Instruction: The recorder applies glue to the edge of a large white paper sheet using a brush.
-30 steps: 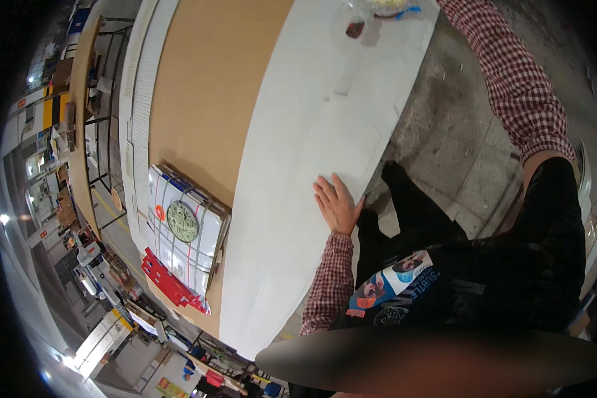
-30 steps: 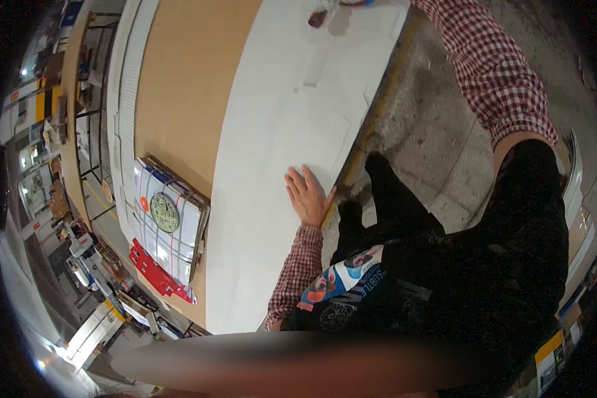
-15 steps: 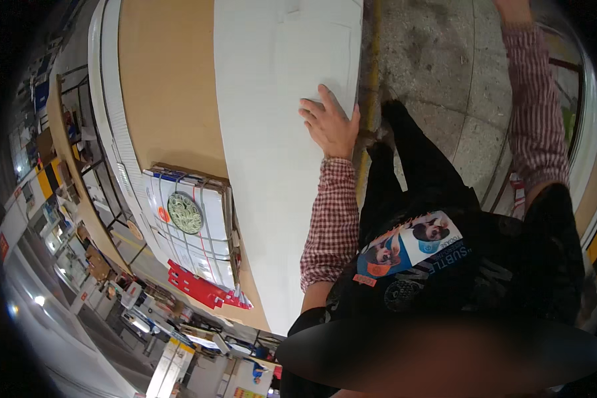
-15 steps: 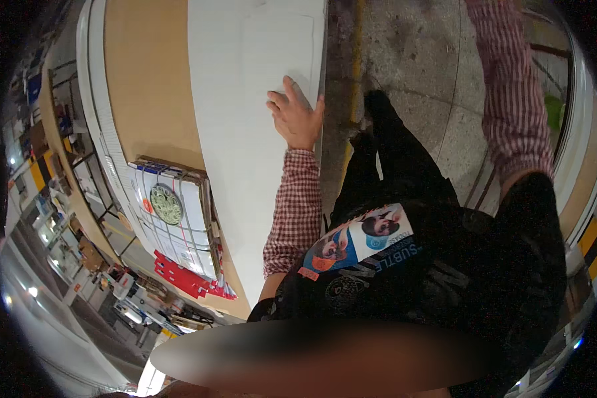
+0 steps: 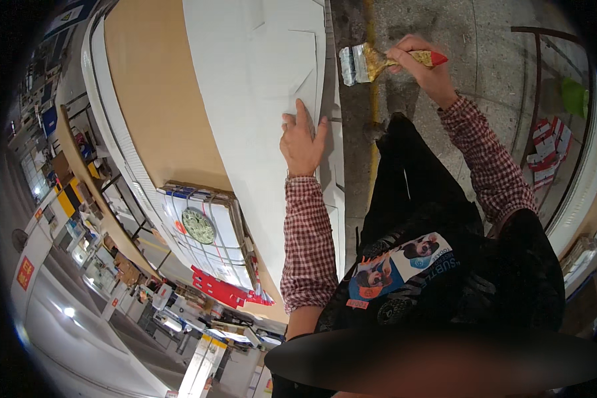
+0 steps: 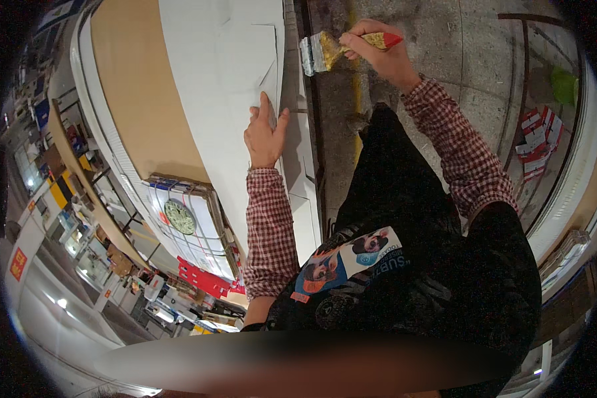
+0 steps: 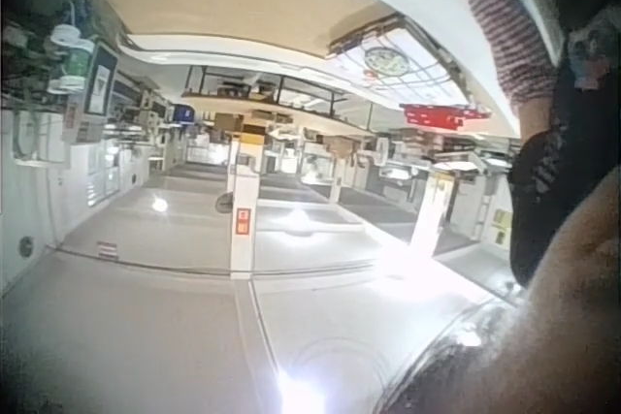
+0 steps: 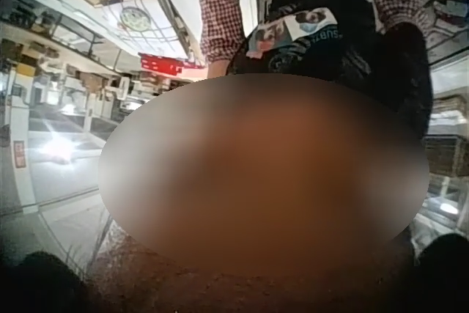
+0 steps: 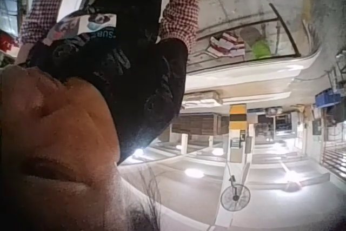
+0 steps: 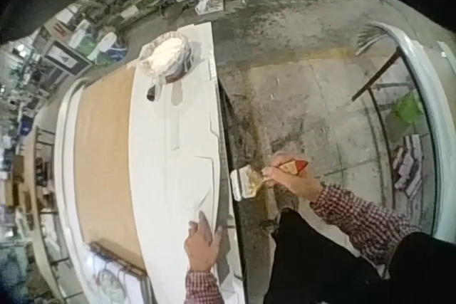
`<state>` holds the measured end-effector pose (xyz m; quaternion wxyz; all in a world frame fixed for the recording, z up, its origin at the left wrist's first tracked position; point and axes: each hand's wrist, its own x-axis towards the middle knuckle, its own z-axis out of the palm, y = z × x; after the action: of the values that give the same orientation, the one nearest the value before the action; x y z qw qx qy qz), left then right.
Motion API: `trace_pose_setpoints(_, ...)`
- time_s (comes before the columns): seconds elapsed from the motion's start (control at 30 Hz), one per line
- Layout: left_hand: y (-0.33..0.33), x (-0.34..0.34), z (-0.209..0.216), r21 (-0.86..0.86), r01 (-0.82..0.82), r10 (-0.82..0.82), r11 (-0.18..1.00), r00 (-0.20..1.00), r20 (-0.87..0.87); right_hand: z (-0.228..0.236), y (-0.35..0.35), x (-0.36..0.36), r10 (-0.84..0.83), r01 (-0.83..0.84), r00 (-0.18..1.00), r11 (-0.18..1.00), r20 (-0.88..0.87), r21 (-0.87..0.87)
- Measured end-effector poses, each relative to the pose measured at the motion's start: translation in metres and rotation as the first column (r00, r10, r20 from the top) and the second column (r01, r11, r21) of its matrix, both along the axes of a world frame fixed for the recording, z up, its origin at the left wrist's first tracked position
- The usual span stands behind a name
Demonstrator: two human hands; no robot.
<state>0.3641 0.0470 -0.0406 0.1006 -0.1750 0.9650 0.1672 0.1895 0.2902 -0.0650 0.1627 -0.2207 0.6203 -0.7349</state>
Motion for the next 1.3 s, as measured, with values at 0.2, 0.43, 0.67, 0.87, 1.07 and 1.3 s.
trace_pose_setpoints(0.2, -0.002, 0.000, 0.002, 0.043, -0.015, 0.017, 0.999, 0.999, -0.040, -0.005, -0.018, -0.013, -0.030, 0.032, 0.998, 0.999, -0.046, 0.043)
trace_pose_setpoints(0.43, -0.004, -0.007, 0.011, 0.130, -0.082, 0.070, 0.988, 0.994, 0.089, -0.011, -0.027, -0.024, 0.004, 0.003, 0.997, 0.995, -0.075, 0.102)
trace_pose_setpoints(0.67, -0.004, -0.004, 0.005, 0.080, -0.035, 0.036, 0.996, 0.999, -0.009, -0.011, -0.021, -0.011, 0.105, -0.109, 0.993, 0.990, 0.044, 0.087)
trace_pose_setpoints(0.87, -0.004, -0.005, 0.004, 0.097, -0.022, 0.024, 0.995, 0.999, -0.022, -0.017, -0.026, -0.014, 0.028, -0.027, 0.995, 0.999, -0.093, 0.018)
trace_pose_setpoints(1.07, -0.002, -0.002, 0.006, 0.068, -0.033, 0.034, 0.997, 0.999, -0.014, -0.008, -0.022, -0.018, 0.065, -0.064, 0.998, 0.996, -0.016, 0.056)
trace_pose_setpoints(1.3, 0.000, -0.005, 0.002, 0.068, -0.033, 0.035, 0.997, 0.999, -0.019, -0.013, -0.024, 0.001, 0.109, -0.098, 0.992, 0.985, -0.067, 0.143)
